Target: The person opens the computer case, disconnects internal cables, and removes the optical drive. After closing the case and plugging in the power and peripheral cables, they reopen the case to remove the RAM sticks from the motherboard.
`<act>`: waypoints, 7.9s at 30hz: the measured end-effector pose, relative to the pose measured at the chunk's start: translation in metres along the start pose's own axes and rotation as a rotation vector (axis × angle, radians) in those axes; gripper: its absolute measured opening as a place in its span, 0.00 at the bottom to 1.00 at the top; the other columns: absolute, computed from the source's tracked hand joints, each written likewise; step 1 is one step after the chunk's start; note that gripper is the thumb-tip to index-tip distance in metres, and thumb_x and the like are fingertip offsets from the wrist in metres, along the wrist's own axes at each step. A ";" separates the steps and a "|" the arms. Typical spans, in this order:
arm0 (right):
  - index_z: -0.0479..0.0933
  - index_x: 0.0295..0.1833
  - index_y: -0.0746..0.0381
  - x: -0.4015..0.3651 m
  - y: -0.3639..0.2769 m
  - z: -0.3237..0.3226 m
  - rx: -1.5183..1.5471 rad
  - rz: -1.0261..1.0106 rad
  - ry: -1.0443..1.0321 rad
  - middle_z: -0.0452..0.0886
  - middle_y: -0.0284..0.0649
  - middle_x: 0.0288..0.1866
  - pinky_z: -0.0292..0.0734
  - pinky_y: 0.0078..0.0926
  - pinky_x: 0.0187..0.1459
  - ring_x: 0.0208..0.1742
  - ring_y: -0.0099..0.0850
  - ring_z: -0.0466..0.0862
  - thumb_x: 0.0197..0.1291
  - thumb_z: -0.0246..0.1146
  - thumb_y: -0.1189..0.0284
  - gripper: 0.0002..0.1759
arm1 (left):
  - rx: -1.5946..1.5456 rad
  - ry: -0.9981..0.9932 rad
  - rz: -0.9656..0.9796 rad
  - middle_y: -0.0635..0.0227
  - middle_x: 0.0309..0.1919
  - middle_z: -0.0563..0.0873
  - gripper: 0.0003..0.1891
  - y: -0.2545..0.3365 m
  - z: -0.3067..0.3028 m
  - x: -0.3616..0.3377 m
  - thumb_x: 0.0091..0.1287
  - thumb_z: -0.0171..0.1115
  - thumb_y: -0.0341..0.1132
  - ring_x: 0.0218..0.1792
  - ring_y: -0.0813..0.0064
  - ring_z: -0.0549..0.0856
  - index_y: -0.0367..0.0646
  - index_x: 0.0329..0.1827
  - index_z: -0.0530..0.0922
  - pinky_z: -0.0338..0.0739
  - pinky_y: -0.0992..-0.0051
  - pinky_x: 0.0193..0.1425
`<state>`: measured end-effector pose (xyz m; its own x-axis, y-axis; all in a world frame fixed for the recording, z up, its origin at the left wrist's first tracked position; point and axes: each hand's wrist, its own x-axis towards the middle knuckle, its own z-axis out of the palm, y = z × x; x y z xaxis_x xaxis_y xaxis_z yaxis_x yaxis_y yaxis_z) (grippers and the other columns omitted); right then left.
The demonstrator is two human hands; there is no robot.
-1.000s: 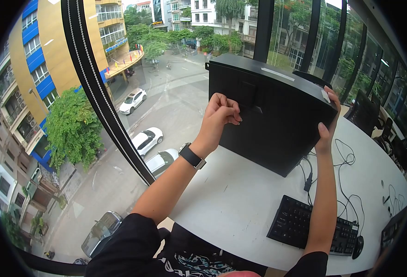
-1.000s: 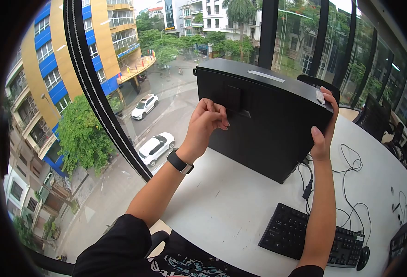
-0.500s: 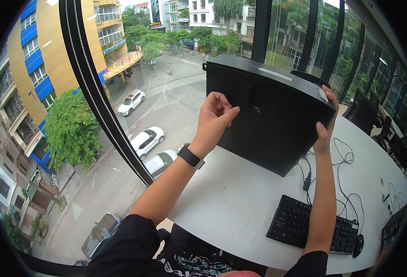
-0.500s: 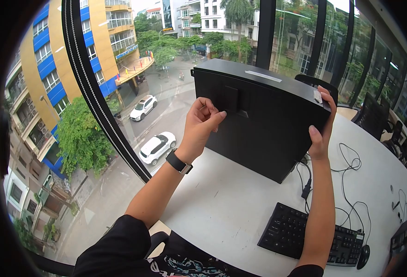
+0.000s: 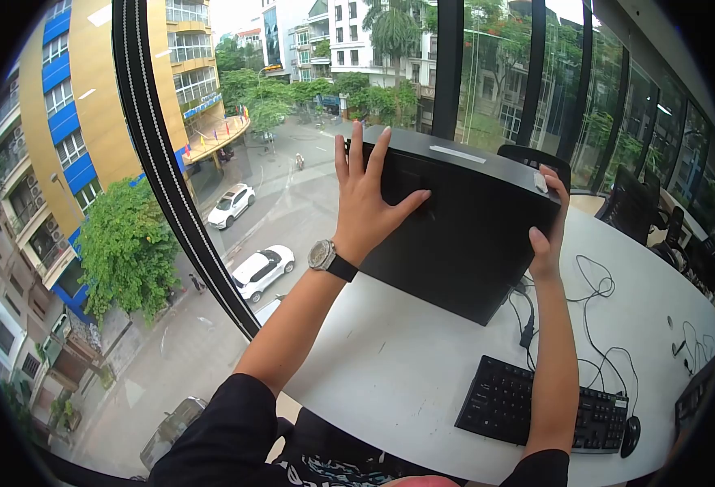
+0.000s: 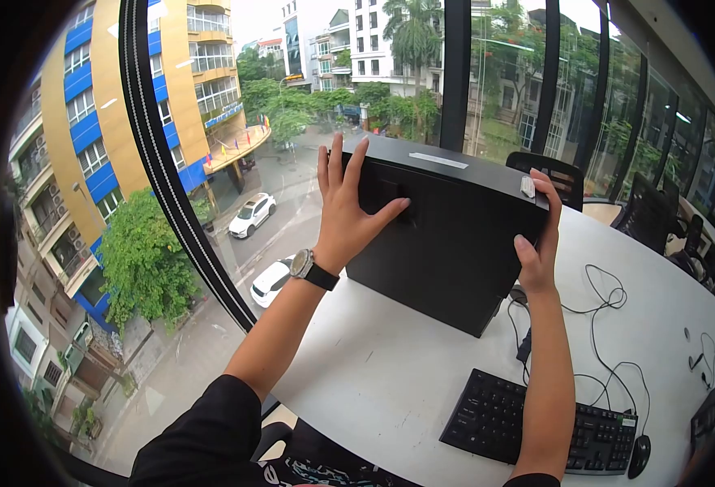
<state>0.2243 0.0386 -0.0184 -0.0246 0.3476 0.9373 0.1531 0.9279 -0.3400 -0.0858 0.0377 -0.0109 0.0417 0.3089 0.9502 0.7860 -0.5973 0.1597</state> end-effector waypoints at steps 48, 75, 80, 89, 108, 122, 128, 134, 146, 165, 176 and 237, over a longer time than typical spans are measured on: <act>0.65 0.75 0.61 0.001 -0.003 -0.012 -0.079 -0.064 -0.074 0.66 0.49 0.78 0.58 0.40 0.78 0.78 0.44 0.68 0.66 0.60 0.50 0.38 | -0.010 -0.212 -0.361 0.40 0.64 0.70 0.63 0.021 -0.023 0.006 0.52 0.77 0.48 0.68 0.44 0.71 0.33 0.84 0.45 0.68 0.55 0.73; 0.64 0.75 0.59 -0.002 0.005 -0.008 0.005 -0.032 -0.043 0.65 0.48 0.79 0.55 0.40 0.79 0.78 0.42 0.66 0.69 0.58 0.45 0.39 | 0.214 -0.617 0.159 0.66 0.60 0.87 0.32 0.061 -0.181 -0.103 0.53 0.74 0.37 0.62 0.62 0.85 0.52 0.67 0.82 0.74 0.57 0.71; 0.64 0.75 0.59 -0.002 0.004 -0.007 -0.009 -0.022 -0.034 0.65 0.48 0.79 0.55 0.39 0.79 0.78 0.42 0.66 0.68 0.58 0.45 0.40 | 0.142 -0.761 0.114 0.65 0.56 0.90 0.28 0.063 -0.189 -0.130 0.54 0.71 0.30 0.53 0.65 0.90 0.48 0.62 0.84 0.83 0.66 0.59; 0.64 0.75 0.59 -0.003 0.006 -0.007 -0.015 -0.022 -0.033 0.65 0.48 0.79 0.54 0.41 0.79 0.78 0.43 0.66 0.68 0.57 0.45 0.39 | 0.122 -0.841 0.192 0.63 0.60 0.89 0.32 0.057 -0.194 -0.106 0.46 0.71 0.28 0.52 0.66 0.91 0.45 0.61 0.82 0.85 0.67 0.53; 0.64 0.76 0.57 -0.002 0.004 -0.006 -0.049 -0.013 -0.027 0.64 0.48 0.80 0.54 0.42 0.79 0.79 0.44 0.65 0.67 0.56 0.44 0.40 | 0.150 -0.897 0.338 0.57 0.66 0.83 0.46 0.041 -0.196 -0.172 0.55 0.69 0.69 0.61 0.64 0.88 0.42 0.69 0.77 0.85 0.71 0.60; 0.64 0.76 0.57 -0.003 0.007 -0.008 -0.056 -0.019 -0.026 0.65 0.47 0.79 0.54 0.42 0.79 0.79 0.44 0.65 0.67 0.55 0.45 0.39 | 0.075 -1.104 0.169 0.49 0.78 0.70 0.45 0.052 -0.198 -0.170 0.61 0.68 0.62 0.74 0.55 0.76 0.41 0.75 0.70 0.79 0.65 0.69; 0.64 0.76 0.57 -0.003 0.004 -0.006 -0.057 -0.012 -0.027 0.65 0.47 0.79 0.55 0.41 0.79 0.79 0.43 0.66 0.67 0.55 0.44 0.39 | 0.029 -1.169 0.103 0.49 0.79 0.67 0.42 0.050 -0.202 -0.170 0.66 0.65 0.61 0.76 0.54 0.73 0.44 0.77 0.69 0.79 0.63 0.70; 0.64 0.76 0.55 -0.002 0.005 -0.006 -0.061 -0.008 -0.030 0.65 0.47 0.79 0.56 0.41 0.79 0.79 0.43 0.66 0.67 0.55 0.43 0.39 | -0.099 -1.171 0.070 0.50 0.73 0.75 0.37 0.042 -0.200 -0.151 0.69 0.63 0.62 0.67 0.53 0.82 0.46 0.72 0.75 0.83 0.63 0.62; 0.64 0.76 0.61 -0.002 0.000 -0.010 -0.044 -0.053 -0.062 0.65 0.47 0.79 0.56 0.37 0.79 0.78 0.41 0.67 0.71 0.57 0.53 0.35 | -0.016 -0.869 0.048 0.54 0.60 0.79 0.22 0.003 -0.028 -0.055 0.75 0.61 0.54 0.49 0.49 0.87 0.45 0.57 0.83 0.82 0.57 0.54; 0.63 0.77 0.60 -0.002 -0.001 -0.008 -0.041 -0.051 -0.062 0.65 0.49 0.80 0.55 0.39 0.79 0.78 0.42 0.67 0.71 0.56 0.51 0.36 | -0.310 -0.635 -0.167 0.59 0.50 0.88 0.24 0.040 -0.036 -0.025 0.71 0.68 0.53 0.43 0.60 0.90 0.41 0.55 0.80 0.83 0.68 0.42; 0.64 0.76 0.60 -0.002 -0.001 -0.008 -0.048 -0.039 -0.050 0.66 0.50 0.79 0.52 0.43 0.80 0.81 0.45 0.64 0.70 0.57 0.48 0.37 | -0.081 -0.527 -0.200 0.63 0.24 0.88 0.34 0.074 0.004 -0.006 0.61 0.75 0.62 0.28 0.62 0.90 0.37 0.49 0.76 0.82 0.66 0.33; 0.63 0.78 0.55 -0.005 0.005 -0.015 -0.028 -0.026 -0.090 0.69 0.37 0.72 0.74 0.25 0.57 0.58 0.27 0.76 0.72 0.62 0.55 0.34 | -0.085 -1.210 0.093 0.51 0.31 0.87 0.35 0.046 -0.048 -0.101 0.68 0.62 0.68 0.39 0.53 0.87 0.36 0.36 0.86 0.80 0.61 0.46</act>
<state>0.2403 0.0395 -0.0232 -0.1175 0.3352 0.9348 0.1791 0.9330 -0.3121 -0.0839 -0.0569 -0.0871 0.6799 0.7261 0.1027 0.7083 -0.6865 0.1645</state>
